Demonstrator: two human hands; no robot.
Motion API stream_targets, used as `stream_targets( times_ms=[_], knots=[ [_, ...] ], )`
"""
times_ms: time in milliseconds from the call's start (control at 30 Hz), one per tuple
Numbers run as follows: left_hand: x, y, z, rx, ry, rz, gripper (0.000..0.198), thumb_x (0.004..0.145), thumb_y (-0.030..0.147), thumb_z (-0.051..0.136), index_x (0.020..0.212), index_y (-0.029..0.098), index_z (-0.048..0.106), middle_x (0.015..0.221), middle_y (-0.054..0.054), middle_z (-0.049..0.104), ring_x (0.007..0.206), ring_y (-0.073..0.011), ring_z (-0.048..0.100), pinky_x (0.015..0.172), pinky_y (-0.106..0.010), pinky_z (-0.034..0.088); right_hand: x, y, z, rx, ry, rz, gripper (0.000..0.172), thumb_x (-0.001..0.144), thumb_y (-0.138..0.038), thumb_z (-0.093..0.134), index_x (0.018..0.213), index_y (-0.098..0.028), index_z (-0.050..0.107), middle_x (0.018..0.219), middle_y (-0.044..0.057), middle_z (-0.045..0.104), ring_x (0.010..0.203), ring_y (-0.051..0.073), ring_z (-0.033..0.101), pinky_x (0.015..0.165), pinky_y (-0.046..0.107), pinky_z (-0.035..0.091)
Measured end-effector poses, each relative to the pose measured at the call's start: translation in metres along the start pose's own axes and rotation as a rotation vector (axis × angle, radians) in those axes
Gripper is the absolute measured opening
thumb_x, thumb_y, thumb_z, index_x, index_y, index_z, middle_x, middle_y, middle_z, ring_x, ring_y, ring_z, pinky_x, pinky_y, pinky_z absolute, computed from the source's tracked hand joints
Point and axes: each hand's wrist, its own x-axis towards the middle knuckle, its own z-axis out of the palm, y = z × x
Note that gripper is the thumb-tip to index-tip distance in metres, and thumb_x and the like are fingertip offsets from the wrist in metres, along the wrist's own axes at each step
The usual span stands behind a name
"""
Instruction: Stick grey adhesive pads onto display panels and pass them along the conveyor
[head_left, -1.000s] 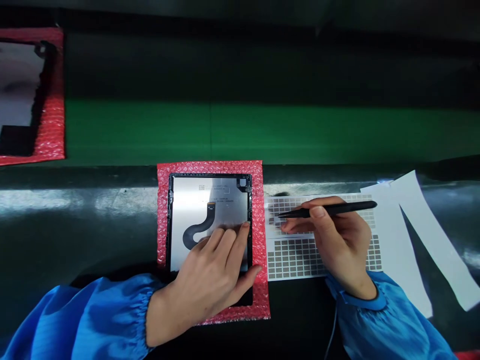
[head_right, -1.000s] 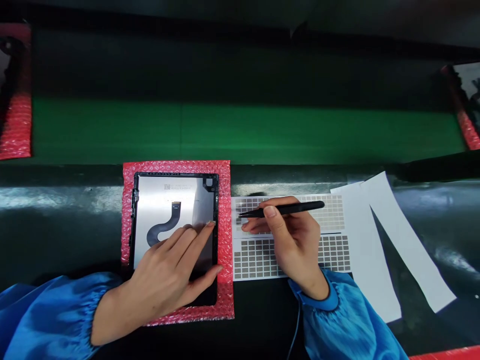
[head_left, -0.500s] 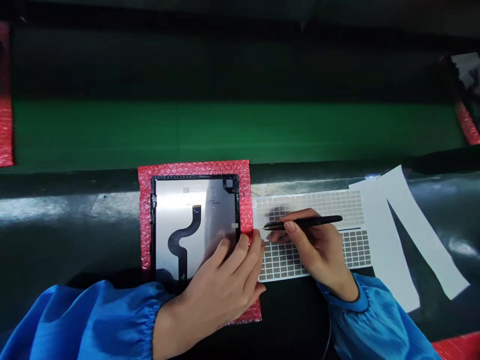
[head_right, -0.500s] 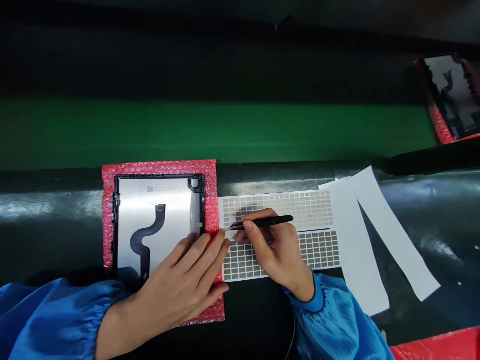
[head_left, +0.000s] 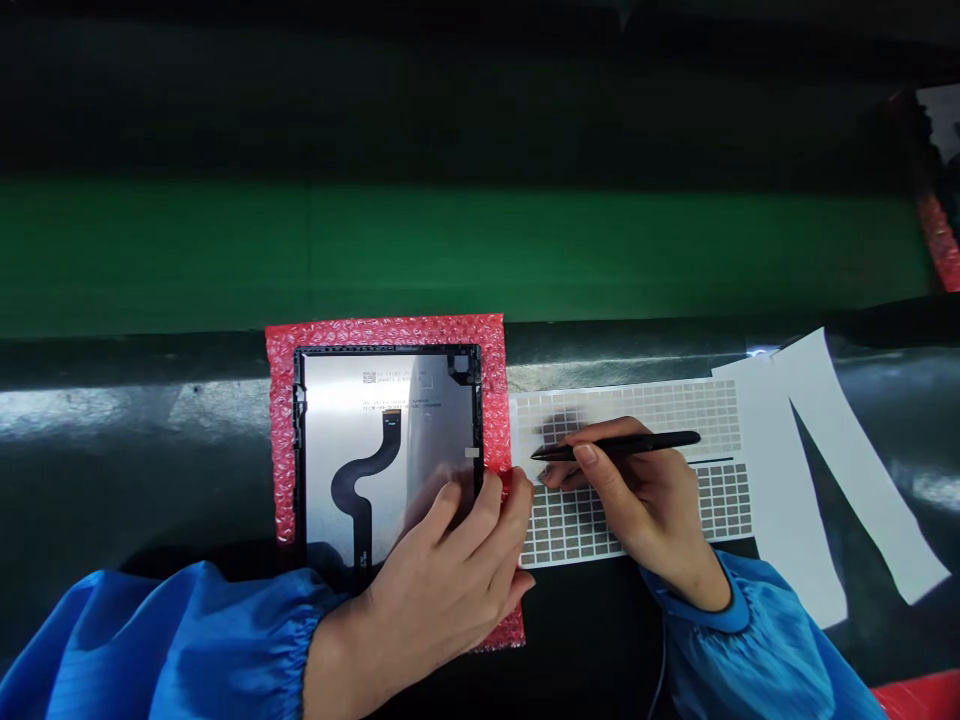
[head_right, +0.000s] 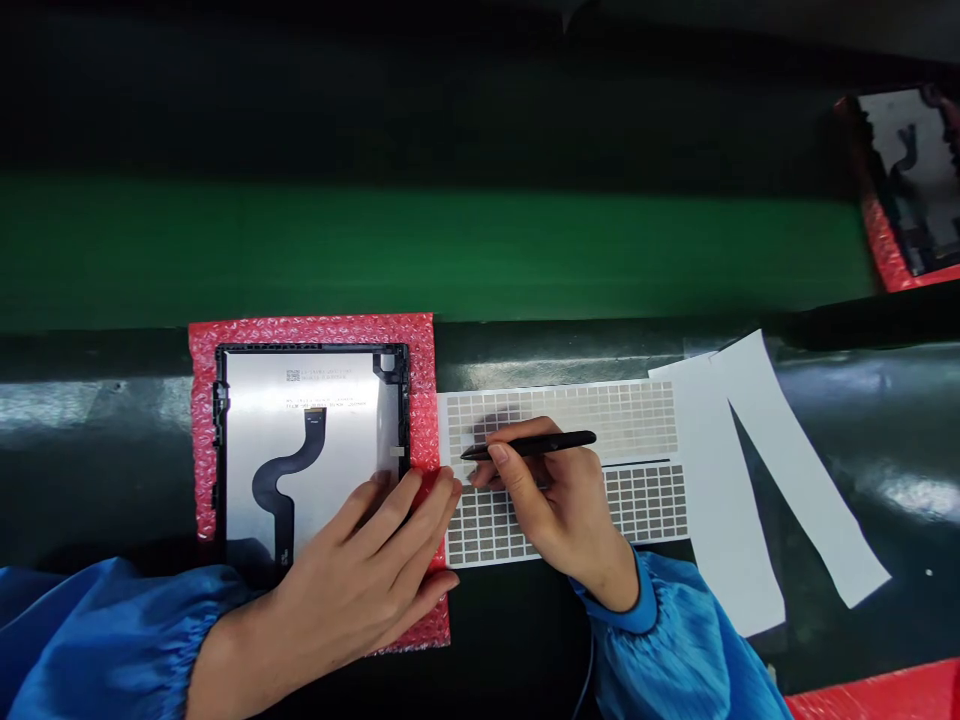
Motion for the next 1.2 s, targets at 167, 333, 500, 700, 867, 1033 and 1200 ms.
stream_targets(
  times_ms=[167,333,500,700,867,1033,1200],
  knots=[
    [0.000,0.000,0.000,0.001,-0.014,0.003,0.055,0.107,0.044,0.046,0.144,0.006,0.061,0.150,-0.014,0.057,0.135,-0.0340,0.044,0.105,-0.048,0.040,0.001,0.000,0.000,0.015,-0.001,0.004,0.009,0.103,-0.029,0.064,0.104,-0.021,0.068,0.073,0.002,0.079,0.069,0.020,0.081,0.064,0.030,0.069],
    [-0.001,0.000,-0.001,0.010,-0.022,-0.001,0.055,0.107,0.044,0.045,0.144,0.006,0.061,0.151,-0.013,0.056,0.136,-0.0341,0.043,0.105,-0.048,0.040,0.000,0.005,0.001,0.053,0.002,0.019,0.009,0.103,-0.029,0.065,0.105,-0.020,0.068,0.075,0.003,0.080,0.071,0.020,0.081,0.065,0.030,0.069],
    [0.000,0.000,-0.001,0.026,-0.023,0.014,0.054,0.108,0.044,0.043,0.140,0.007,0.064,0.150,-0.015,0.056,0.135,-0.0346,0.046,0.105,-0.048,0.041,0.002,0.001,-0.001,0.142,0.032,0.040,0.011,0.103,-0.031,0.065,0.101,-0.021,0.069,0.077,0.004,0.080,0.068,0.021,0.081,0.064,0.032,0.070],
    [0.000,-0.001,-0.002,0.032,-0.003,0.016,0.053,0.109,0.040,0.038,0.141,0.005,0.063,0.151,-0.018,0.055,0.134,-0.0342,0.050,0.104,-0.048,0.043,0.006,-0.008,0.000,0.166,0.125,0.049,0.015,0.100,-0.036,0.070,0.096,-0.021,0.071,0.079,0.005,0.082,0.062,0.022,0.080,0.063,0.035,0.070],
    [-0.011,-0.004,-0.022,-0.001,0.076,0.013,0.052,0.108,0.038,0.040,0.142,0.004,0.060,0.143,-0.018,0.061,0.133,-0.0338,0.055,0.106,-0.046,0.043,0.013,-0.021,0.013,0.170,0.156,0.031,0.016,0.100,-0.037,0.069,0.099,-0.021,0.071,0.075,0.004,0.081,0.062,0.021,0.080,0.066,0.034,0.070],
    [-0.020,-0.017,-0.040,-0.026,0.011,-0.094,0.052,0.105,0.040,0.044,0.139,0.003,0.061,0.101,-0.015,0.075,0.087,-0.0276,0.070,0.087,-0.045,0.050,0.032,-0.048,0.053,0.194,0.109,-0.006,0.018,0.099,-0.040,0.070,0.097,-0.022,0.069,0.074,0.004,0.082,0.062,0.021,0.081,0.064,0.032,0.070],
    [-0.025,-0.039,-0.038,0.040,-0.163,-0.246,0.073,0.093,0.042,0.064,0.148,-0.003,0.050,0.096,-0.020,0.078,0.086,-0.0329,0.075,0.108,-0.059,0.042,0.052,-0.064,0.109,0.176,-0.008,-0.023,0.022,0.097,-0.043,0.071,0.094,-0.021,0.068,0.074,0.004,0.082,0.063,0.021,0.082,0.061,0.029,0.070]
  ],
)
